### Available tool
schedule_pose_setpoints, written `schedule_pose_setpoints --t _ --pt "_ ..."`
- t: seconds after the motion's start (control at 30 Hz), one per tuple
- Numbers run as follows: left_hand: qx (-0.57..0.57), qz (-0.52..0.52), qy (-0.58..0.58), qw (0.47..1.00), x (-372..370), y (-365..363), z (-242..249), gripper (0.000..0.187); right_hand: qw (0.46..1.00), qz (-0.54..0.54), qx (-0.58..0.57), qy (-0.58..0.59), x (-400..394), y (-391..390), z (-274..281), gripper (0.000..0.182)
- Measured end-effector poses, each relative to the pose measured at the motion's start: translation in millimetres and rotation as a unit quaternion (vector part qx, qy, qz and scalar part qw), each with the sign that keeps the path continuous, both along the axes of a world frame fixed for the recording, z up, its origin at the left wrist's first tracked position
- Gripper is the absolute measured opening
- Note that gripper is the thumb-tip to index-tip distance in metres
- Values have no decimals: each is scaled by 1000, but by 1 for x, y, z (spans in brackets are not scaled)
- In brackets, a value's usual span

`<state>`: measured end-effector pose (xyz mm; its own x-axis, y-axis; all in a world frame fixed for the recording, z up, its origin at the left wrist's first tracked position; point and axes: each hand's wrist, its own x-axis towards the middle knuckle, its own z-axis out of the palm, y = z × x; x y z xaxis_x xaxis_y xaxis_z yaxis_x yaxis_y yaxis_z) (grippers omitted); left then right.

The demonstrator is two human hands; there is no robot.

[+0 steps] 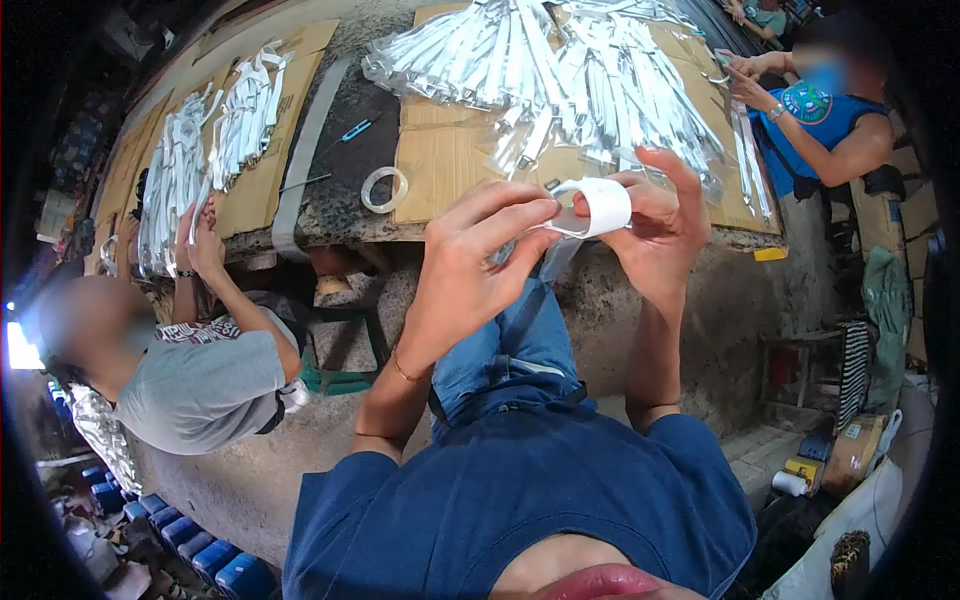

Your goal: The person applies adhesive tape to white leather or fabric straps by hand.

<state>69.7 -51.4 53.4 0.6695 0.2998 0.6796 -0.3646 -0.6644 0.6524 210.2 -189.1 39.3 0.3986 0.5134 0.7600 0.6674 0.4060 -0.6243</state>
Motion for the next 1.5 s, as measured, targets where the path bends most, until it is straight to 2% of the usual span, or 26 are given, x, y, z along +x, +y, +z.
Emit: schedule_pose_setpoints --t 0.13,0.2,0.33,0.4,0.43,0.5,0.63,0.73,0.9,1.33,1.43,1.5 --pt "-25 4 16 1000 -1 -4 4 20 999 8 -9 49 -6 -1 2 76" --pt "-44 16 25 999 -2 -6 5 21 993 13 -35 110 -11 0 8 78" --pt "-70 17 41 997 0 -5 0 18 992 50 -26 114 -11 4 20 81" --pt "-175 -1 64 982 1 -5 1 19 990 76 -15 118 -15 7 28 82" --pt "-174 -4 64 983 2 -6 4 19 990 74 -14 117 -16 7 33 82" --pt "-311 -24 49 949 2 -8 14 19 987 62 -38 145 -19 7 41 81" --pt "-348 -62 120 928 -1 1 21 17 980 72 -56 177 -17 8 44 80" --pt "-324 -84 82 939 6 8 12 17 970 86 -58 218 -14 9 41 80" --pt "-329 -80 117 934 9 9 17 17 961 80 -32 261 -16 17 41 78" --pt "-352 -65 64 931 18 7 15 24 966 25 8 256 -11 11 32 68" --pt "-357 -63 67 930 17 6 15 24 962 13 -5 274 -12 5 30 62" --pt "-359 -66 67 928 17 6 13 23 956 -12 -119 267 -12 -1 36 55"
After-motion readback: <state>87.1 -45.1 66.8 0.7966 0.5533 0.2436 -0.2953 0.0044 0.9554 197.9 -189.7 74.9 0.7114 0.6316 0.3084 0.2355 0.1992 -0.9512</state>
